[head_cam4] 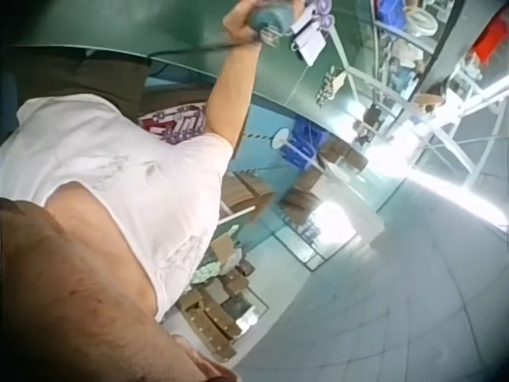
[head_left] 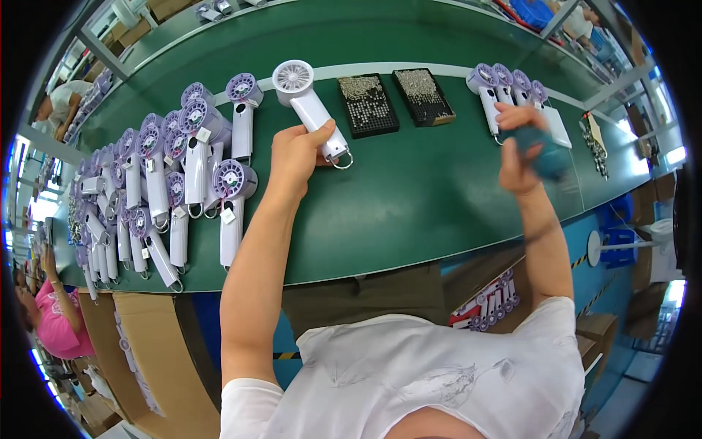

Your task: The person assembles handheld fans by fitting plastic casing pieces together, driving screws with an electric screwdriver, and placing the assembled fans into a cardboard box.

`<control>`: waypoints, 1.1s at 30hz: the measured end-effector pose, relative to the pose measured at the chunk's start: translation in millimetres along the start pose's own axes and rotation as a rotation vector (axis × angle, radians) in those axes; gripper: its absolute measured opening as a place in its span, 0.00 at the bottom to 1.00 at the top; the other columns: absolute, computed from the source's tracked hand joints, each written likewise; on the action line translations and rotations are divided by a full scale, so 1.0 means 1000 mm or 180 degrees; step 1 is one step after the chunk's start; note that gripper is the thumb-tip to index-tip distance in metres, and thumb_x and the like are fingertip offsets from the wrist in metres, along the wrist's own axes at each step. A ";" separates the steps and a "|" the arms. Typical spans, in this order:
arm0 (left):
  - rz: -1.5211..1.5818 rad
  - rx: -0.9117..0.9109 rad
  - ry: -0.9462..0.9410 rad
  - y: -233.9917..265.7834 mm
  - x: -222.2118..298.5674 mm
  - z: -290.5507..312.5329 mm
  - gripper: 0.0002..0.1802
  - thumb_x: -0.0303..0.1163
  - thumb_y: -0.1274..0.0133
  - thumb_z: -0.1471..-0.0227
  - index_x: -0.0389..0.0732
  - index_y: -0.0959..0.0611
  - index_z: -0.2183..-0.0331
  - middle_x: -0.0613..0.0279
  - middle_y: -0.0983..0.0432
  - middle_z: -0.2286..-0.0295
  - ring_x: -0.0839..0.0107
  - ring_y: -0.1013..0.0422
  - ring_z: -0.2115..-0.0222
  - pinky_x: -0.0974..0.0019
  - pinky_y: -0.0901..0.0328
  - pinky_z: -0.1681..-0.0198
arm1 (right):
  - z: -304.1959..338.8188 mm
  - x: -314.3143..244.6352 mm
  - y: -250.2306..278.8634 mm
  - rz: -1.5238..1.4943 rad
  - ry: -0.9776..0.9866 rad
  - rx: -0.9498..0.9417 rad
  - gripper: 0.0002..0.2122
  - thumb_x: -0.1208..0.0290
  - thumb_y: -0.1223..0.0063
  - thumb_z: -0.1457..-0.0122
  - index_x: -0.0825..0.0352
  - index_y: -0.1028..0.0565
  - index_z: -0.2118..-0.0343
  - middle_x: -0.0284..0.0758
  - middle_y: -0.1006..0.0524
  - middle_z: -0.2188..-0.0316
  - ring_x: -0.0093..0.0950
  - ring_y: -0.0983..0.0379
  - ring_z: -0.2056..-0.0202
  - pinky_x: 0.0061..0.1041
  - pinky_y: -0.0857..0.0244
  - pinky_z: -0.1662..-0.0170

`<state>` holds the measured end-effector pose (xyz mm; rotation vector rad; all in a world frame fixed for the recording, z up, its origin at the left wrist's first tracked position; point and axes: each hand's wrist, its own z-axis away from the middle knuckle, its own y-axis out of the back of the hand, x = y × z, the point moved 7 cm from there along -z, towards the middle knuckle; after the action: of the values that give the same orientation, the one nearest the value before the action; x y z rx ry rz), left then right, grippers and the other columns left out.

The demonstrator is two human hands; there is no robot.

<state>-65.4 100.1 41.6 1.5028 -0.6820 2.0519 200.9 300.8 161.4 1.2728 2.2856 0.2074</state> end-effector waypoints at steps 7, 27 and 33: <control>0.0210 -0.0142 0.0167 -0.008 -0.018 -0.010 0.17 0.34 0.39 0.44 0.25 0.18 0.68 0.53 0.20 0.74 0.70 0.24 0.78 0.68 0.29 0.75 | -0.071 0.044 -0.057 -0.2630 -0.1922 0.1722 0.32 0.34 0.61 0.36 0.68 0.30 0.66 0.32 0.34 0.83 0.28 0.37 0.84 0.32 0.38 0.79; 0.0034 0.0004 0.0301 -0.002 -0.016 -0.005 0.20 0.34 0.37 0.46 0.24 0.18 0.62 0.53 0.18 0.72 0.71 0.22 0.74 0.69 0.28 0.71 | -0.060 0.079 -0.165 -0.3847 -0.2399 0.1593 0.35 0.35 0.62 0.35 0.73 0.28 0.56 0.33 0.30 0.82 0.26 0.34 0.84 0.27 0.35 0.79; 0.0011 -0.0057 0.0254 -0.002 -0.018 -0.005 0.19 0.34 0.37 0.46 0.24 0.17 0.62 0.53 0.18 0.72 0.71 0.23 0.74 0.69 0.29 0.70 | -0.069 0.067 -0.158 -0.2219 -0.1942 0.1219 0.11 0.71 0.44 0.35 0.71 0.27 0.72 0.31 0.31 0.87 0.22 0.35 0.89 0.23 0.39 0.84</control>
<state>-63.4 102.9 23.2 1.4026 -0.6704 2.0906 18.8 277.4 138.0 0.5016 2.1009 -0.7808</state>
